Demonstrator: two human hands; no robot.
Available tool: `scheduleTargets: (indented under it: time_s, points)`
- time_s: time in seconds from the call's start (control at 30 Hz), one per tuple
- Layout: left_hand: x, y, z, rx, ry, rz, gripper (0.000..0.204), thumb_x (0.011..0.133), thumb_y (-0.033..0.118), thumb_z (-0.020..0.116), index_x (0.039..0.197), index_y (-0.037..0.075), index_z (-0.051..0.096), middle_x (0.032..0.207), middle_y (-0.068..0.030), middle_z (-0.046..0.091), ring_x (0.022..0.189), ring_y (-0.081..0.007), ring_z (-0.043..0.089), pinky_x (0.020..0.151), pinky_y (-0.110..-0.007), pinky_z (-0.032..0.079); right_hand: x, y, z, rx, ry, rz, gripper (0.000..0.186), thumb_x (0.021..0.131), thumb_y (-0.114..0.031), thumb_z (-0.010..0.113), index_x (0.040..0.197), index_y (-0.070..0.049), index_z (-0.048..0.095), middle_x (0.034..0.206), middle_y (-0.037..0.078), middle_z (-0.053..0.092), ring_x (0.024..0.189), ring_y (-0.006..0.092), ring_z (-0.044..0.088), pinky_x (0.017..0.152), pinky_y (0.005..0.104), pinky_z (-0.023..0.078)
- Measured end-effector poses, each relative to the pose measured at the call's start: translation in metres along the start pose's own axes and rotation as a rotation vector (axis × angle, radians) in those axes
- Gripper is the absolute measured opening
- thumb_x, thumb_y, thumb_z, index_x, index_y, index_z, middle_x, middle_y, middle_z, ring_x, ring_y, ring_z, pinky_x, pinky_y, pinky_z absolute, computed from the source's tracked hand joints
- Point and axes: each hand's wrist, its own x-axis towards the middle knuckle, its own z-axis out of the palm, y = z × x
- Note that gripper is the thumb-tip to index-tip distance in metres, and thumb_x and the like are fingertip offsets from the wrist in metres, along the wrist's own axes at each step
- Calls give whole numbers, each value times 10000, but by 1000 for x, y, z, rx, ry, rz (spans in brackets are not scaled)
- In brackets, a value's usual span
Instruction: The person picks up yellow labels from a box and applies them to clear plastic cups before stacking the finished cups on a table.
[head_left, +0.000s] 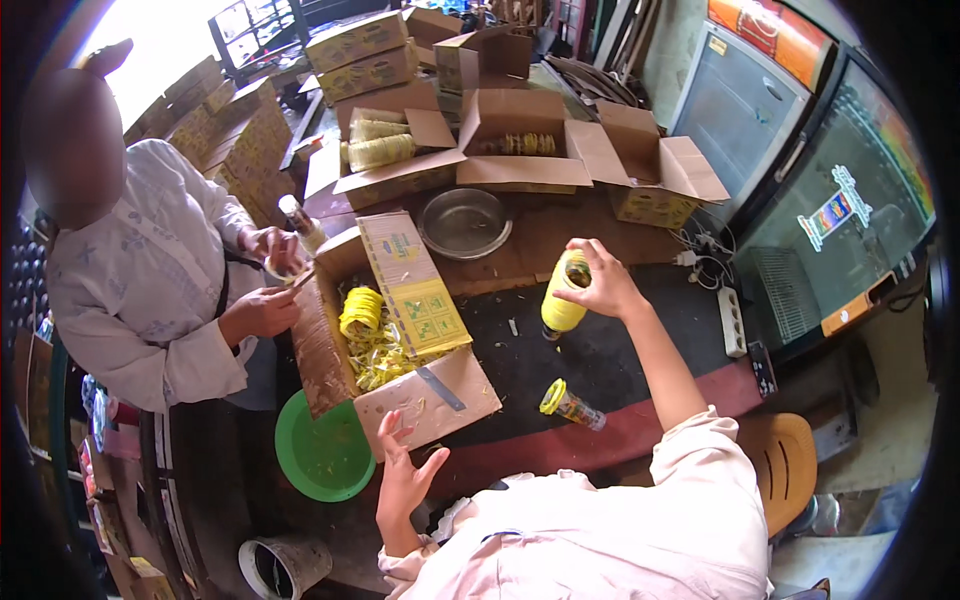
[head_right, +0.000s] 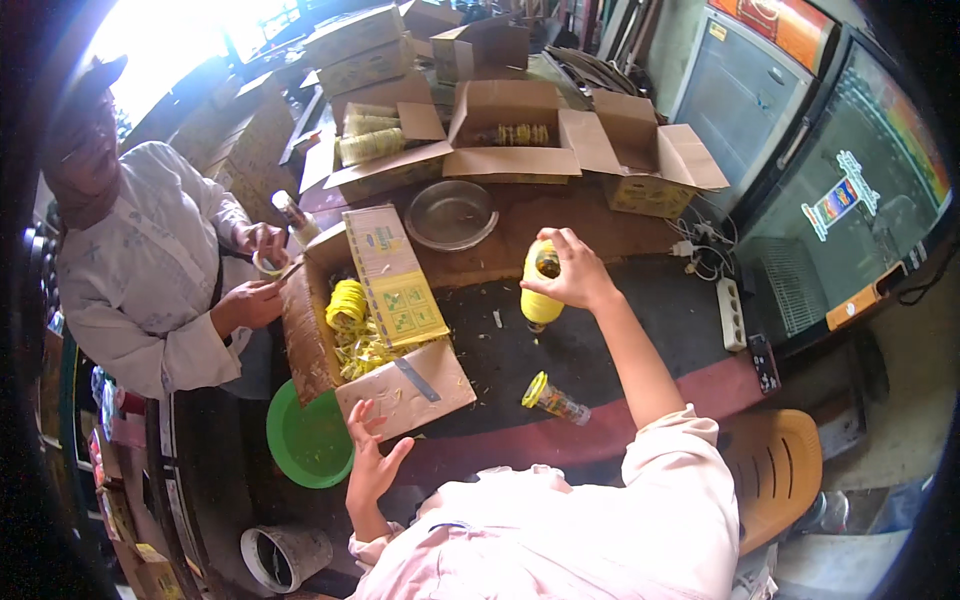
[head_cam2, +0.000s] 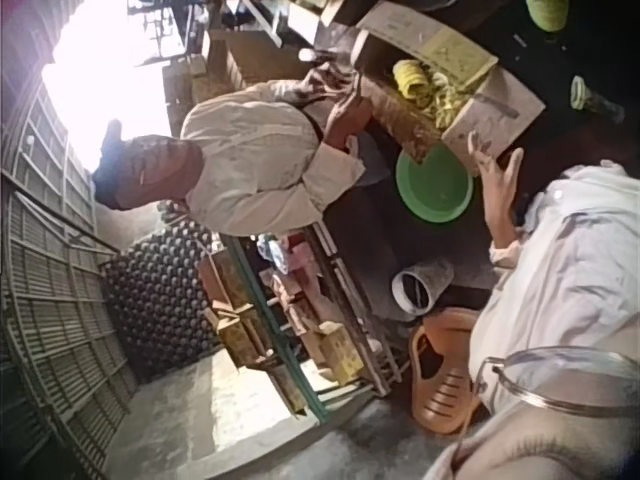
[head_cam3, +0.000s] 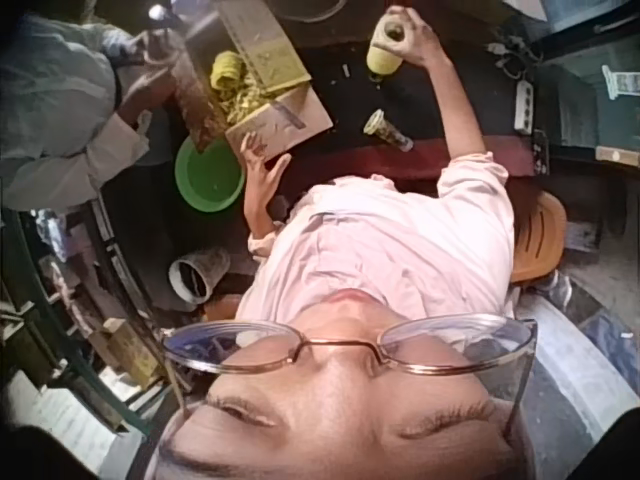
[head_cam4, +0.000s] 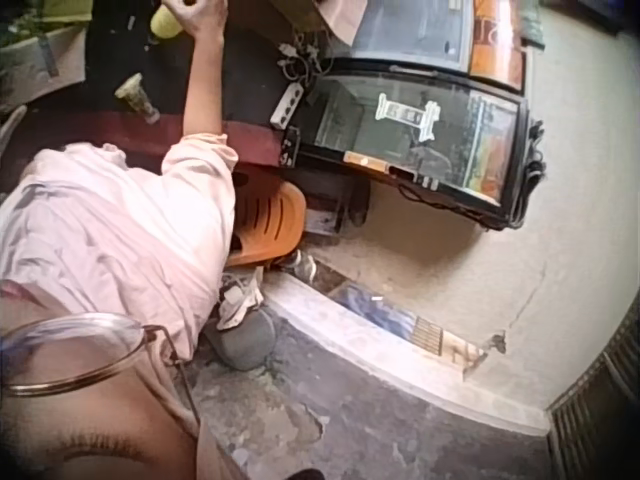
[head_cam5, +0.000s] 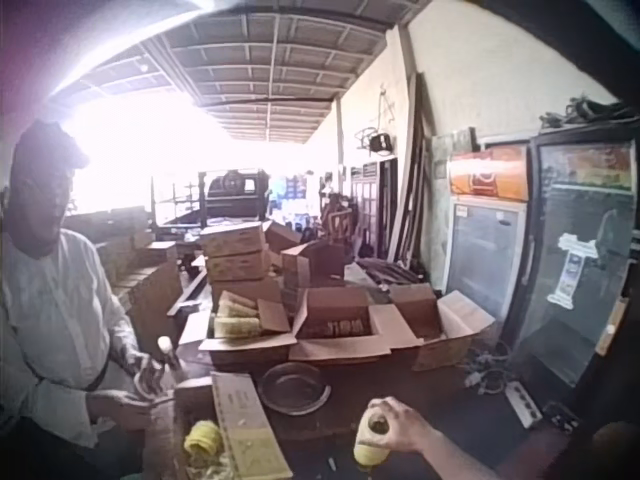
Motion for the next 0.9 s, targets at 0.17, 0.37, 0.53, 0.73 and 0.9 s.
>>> scheduleTargets:
  time_s: [0.17,0.37,0.53,0.73,0.9]
  points:
    - [2,8,-1,-6,-50,-28,896,736,275,732,1346,21,127,1332,-176,308,1114,-284,459,947,-395,377,0,-11,1,-49,-107,18,723,550,-285,783,1134,-156,376,1023,111,487,933,350,572,795,439,489]
    - [8,5,-12,-34,-86,11,888,752,298,717,1353,54,110,1334,-168,318,1113,-270,474,935,-422,381,0,-10,12,-65,-51,-20,751,544,-290,792,1147,-155,365,1081,118,474,965,366,559,818,444,489]
    - [13,4,-28,37,-67,62,871,759,289,710,1353,51,119,1325,-152,334,1099,-285,480,910,-419,400,-18,-1,11,-8,83,70,778,504,-271,813,1144,-148,389,1105,137,490,981,355,555,844,427,477]
    - [-1,-8,-35,-38,-60,20,848,760,279,711,1347,46,145,1290,-148,375,1077,-273,496,888,-397,422,-98,90,-2,145,496,324,766,528,-217,852,1144,-41,432,1056,155,570,985,274,569,853,361,465]
    - [6,-5,-21,-24,-149,41,846,757,272,711,1346,46,147,1281,-132,392,1078,-261,499,880,-393,422,-205,176,57,899,818,1006,763,608,-169,804,1206,-84,337,1097,95,495,981,225,511,764,384,476]
